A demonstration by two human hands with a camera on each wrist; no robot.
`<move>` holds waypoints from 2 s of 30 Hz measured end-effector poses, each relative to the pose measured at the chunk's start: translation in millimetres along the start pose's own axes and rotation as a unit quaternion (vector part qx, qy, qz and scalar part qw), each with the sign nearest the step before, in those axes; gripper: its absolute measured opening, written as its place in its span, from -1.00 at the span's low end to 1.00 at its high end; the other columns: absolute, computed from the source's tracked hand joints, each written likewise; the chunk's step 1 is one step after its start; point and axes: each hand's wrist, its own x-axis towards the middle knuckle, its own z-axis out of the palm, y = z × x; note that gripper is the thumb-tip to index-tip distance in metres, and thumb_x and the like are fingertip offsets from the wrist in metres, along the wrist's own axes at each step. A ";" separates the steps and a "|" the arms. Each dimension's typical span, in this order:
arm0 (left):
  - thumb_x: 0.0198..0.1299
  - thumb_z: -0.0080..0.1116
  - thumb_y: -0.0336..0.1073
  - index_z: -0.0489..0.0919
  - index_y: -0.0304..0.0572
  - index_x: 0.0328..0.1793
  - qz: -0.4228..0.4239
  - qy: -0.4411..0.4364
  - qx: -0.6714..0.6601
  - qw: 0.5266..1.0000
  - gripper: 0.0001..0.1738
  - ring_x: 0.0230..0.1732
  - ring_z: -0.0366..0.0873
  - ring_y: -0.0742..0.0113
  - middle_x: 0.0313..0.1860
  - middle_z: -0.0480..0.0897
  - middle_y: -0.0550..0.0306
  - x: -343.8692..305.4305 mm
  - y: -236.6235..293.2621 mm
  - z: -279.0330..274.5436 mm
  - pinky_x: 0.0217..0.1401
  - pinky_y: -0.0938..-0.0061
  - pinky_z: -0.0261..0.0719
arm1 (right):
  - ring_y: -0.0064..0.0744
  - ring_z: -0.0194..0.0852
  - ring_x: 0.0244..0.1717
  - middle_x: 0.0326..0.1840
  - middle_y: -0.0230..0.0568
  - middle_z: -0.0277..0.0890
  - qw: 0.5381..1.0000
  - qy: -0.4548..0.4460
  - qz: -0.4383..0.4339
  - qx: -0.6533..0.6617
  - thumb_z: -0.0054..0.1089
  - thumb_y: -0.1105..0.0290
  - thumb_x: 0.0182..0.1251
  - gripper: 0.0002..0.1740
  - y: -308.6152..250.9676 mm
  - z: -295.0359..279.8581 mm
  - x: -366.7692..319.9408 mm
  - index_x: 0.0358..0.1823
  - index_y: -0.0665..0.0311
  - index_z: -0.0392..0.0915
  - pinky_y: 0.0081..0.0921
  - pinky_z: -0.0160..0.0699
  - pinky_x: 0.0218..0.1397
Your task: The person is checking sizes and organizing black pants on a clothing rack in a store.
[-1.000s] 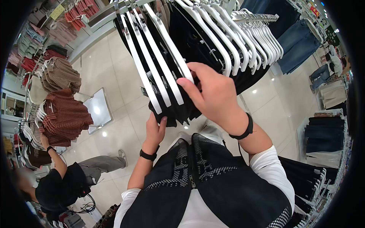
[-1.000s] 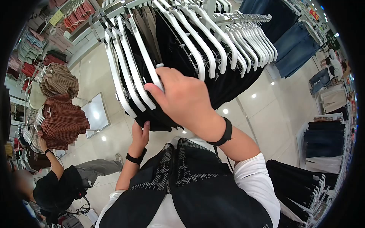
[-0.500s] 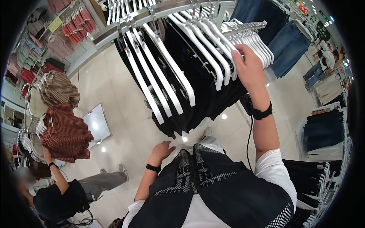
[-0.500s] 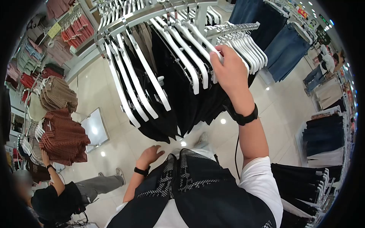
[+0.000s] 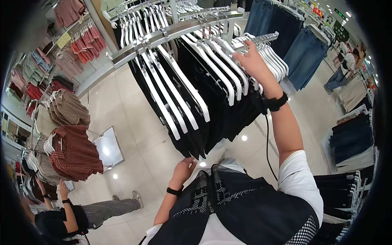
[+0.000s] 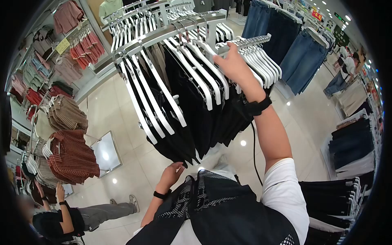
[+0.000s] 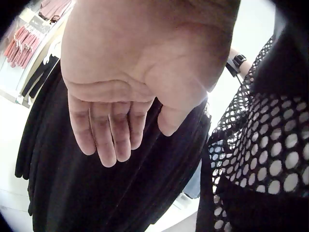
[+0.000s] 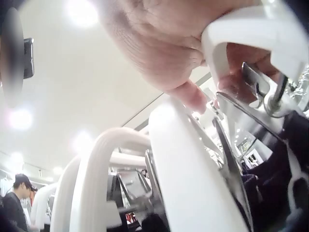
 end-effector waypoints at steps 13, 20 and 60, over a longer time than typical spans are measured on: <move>0.31 0.23 -0.19 0.64 -0.22 0.04 0.060 -0.075 -0.020 0.995 -0.70 -0.09 0.68 -0.12 -0.12 0.72 -0.12 18.0 5.3 20.5 -0.03 0.14 0.64 | -0.68 0.37 -0.55 -0.55 -0.43 0.46 0.991 0.034 -0.029 0.124 0.34 0.34 0.22 -0.17 -9.2 -96.7 -59.4 0.48 0.39 0.16 -0.64 0.35 -0.45; 0.34 0.22 -0.14 0.60 -0.19 0.08 0.131 -0.098 -0.001 0.986 -0.67 -0.06 0.69 -0.05 -0.04 0.72 -0.04 59.9 25.4 21.7 -0.02 0.18 0.65 | -0.73 0.23 -0.51 -0.56 -0.50 0.37 0.992 0.018 -0.067 0.103 0.22 0.47 0.29 -0.30 41.9 -73.7 -77.8 0.46 0.24 0.21 -0.65 0.22 -0.39; 0.25 0.36 -0.27 0.49 -0.28 0.41 -0.068 -0.221 -0.236 0.944 -0.39 0.39 0.45 0.25 0.41 0.51 0.00 195.7 167.9 283.8 0.50 0.38 0.35 | -0.67 0.47 -0.45 -0.52 -0.43 0.51 0.939 -0.260 0.002 0.223 0.30 0.71 0.08 -0.26 259.1 -279.7 -126.5 0.35 0.34 0.29 -0.69 0.36 -0.30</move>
